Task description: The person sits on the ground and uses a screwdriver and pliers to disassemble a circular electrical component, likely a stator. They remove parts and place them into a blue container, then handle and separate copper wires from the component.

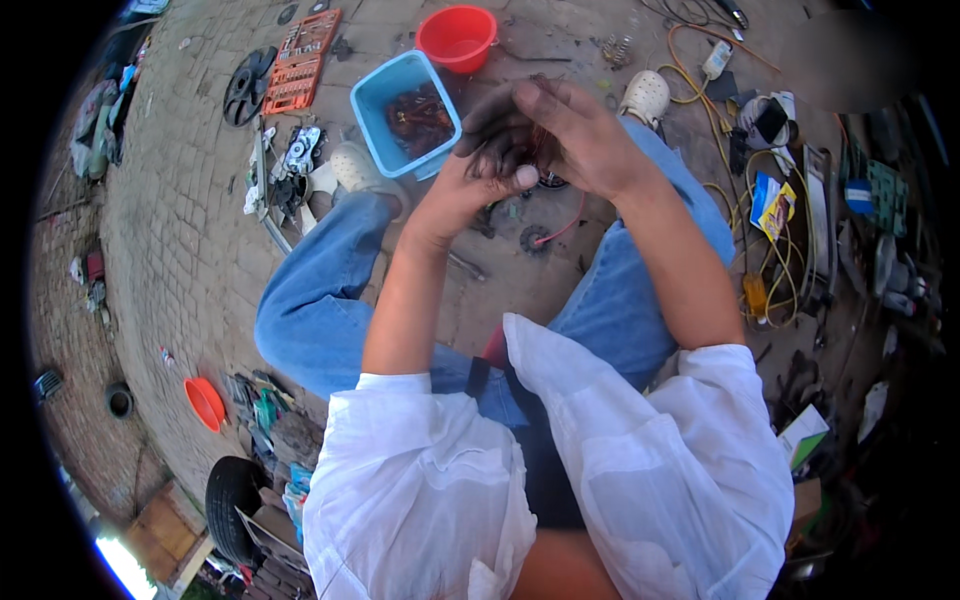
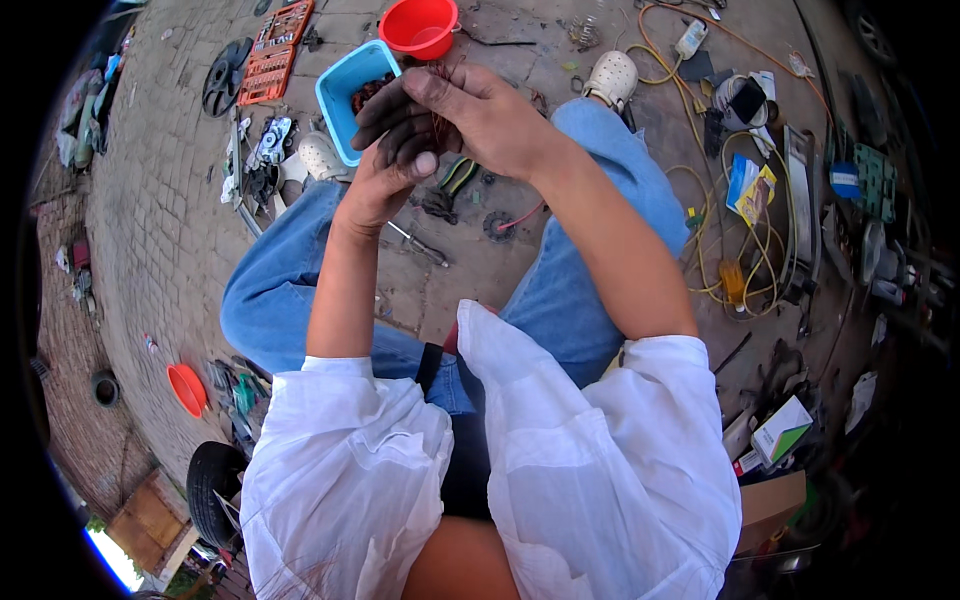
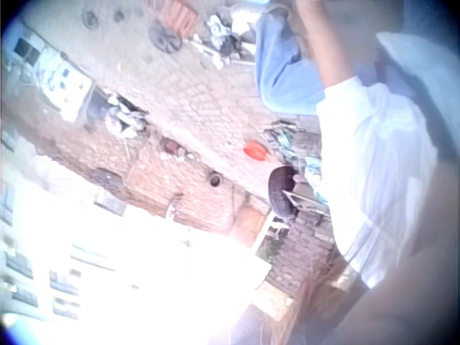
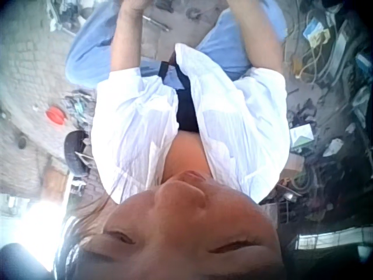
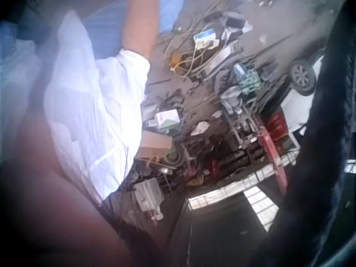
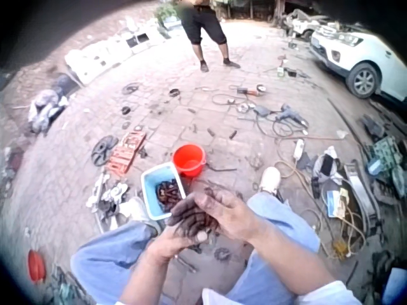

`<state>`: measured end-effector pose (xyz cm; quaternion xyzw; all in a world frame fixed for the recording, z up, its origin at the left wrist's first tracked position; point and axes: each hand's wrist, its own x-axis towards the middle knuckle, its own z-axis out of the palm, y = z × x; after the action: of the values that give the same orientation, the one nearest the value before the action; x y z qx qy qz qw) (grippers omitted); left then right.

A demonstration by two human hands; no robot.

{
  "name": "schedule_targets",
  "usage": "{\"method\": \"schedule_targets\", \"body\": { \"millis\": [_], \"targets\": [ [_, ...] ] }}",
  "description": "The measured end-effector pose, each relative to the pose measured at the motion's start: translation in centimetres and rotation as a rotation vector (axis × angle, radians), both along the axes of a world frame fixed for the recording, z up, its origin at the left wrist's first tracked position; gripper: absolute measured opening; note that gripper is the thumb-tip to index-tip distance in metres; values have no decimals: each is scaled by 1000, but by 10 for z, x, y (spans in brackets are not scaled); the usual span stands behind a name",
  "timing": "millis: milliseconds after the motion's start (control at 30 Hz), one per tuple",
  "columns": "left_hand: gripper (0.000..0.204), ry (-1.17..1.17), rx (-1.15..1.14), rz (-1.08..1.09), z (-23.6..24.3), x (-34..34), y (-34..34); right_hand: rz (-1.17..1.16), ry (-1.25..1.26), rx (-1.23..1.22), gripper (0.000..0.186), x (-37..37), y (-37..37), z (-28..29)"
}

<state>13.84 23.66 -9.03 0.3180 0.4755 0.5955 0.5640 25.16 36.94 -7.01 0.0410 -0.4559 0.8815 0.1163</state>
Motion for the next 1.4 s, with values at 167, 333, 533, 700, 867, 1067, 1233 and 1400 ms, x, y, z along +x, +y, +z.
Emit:
{"method": "schedule_targets", "body": {
  "millis": [167, 333, 533, 700, 867, 1067, 1233, 1400],
  "targets": [
    [71, 1, -108, -52, 6, 9, 20, -170, -30, 161, 41, 12, 7, -2],
    [73, -125, 241, -4, -65, 8, 66, -626, -267, 16, 42, 33, 35, 2],
    [40, 297, -673, 275, -272, 18, 80, -1087, -368, -170, 35, 68, 68, 15],
    [27, 391, -867, 173, -369, 57, 67, -1004, -401, -198, 34, 80, 69, 8],
    [19, 101, -721, 67, -342, 37, 92, -952, -337, -259, 33, 88, 71, 8],
    [27, 40, -510, 479, -326, -25, 90, -857, -249, -241, 34, 100, 73, 8],
    [28, -119, -695, 739, -377, -24, 64, -847, -268, -296, 43, 104, 73, 7],
    [75, 849, -609, 439, -387, 44, 54, -873, -270, -338, 40, 104, 72, 9]
  ]
}}
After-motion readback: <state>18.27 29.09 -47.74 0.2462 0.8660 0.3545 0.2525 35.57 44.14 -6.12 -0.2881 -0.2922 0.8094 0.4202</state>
